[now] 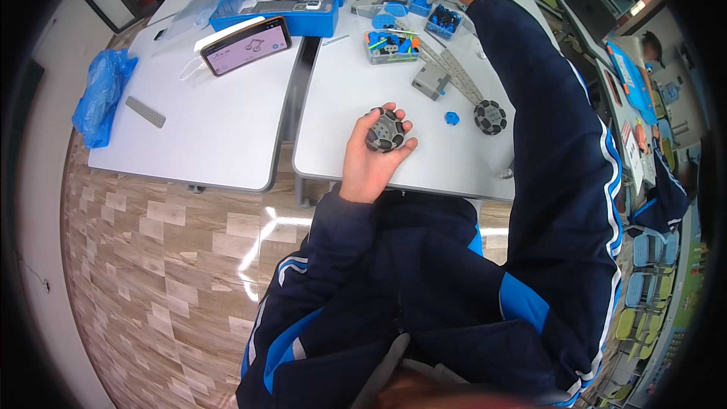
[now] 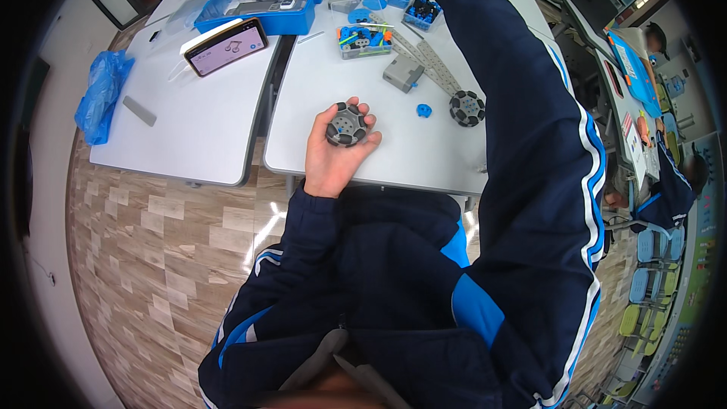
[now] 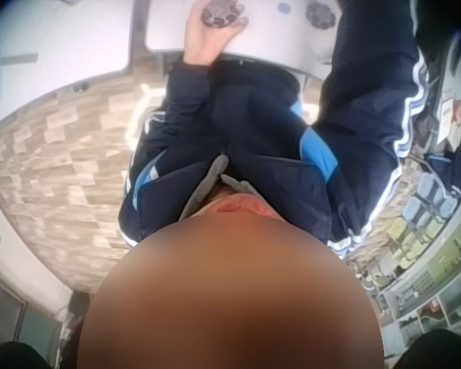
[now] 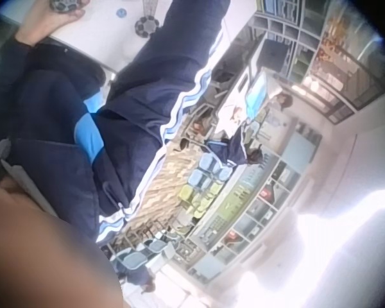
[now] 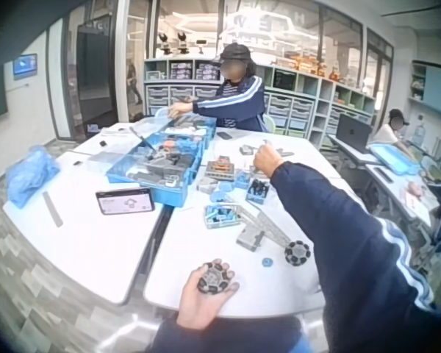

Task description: The person assembles a mechanical device using gray and blue plastic components. They connect beams and circular parts, then use pliers to remove and insert small blue pieces into the circular components.

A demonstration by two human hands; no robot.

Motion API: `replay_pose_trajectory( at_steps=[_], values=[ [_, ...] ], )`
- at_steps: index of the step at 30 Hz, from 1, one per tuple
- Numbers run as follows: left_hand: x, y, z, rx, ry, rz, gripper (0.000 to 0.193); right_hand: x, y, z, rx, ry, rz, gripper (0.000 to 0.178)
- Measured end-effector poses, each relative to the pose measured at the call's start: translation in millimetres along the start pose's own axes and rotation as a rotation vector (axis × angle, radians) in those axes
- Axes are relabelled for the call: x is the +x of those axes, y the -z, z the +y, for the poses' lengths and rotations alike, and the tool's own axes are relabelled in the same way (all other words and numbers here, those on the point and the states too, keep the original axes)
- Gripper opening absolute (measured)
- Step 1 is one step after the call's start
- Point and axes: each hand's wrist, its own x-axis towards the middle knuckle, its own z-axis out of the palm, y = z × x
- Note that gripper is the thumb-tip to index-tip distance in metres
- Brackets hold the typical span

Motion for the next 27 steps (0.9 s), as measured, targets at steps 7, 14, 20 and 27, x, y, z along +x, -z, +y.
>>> replay_pose_trajectory(
  at_steps=[7,14,20,27],
  values=[
    [-1,-1,-1,0.003,-0.01,0.004,0.031,-8,5,5,0.038,-0.047,-0.029,0.015],
    [0,0,-1,0.0,-0.013,0.001,0.031,-14,-6,2,0.052,-0.06,0.018,0.015],
    [0,-1,-1,0.035,-0.014,-0.007,0.034,-18,6,10,0.106,-0.177,-0.045,0.013],
    [-1,-1,0,0.046,0.003,-0.03,0.051,-98,144,43,0.579,-0.12,0.168,0.02]
  ],
)
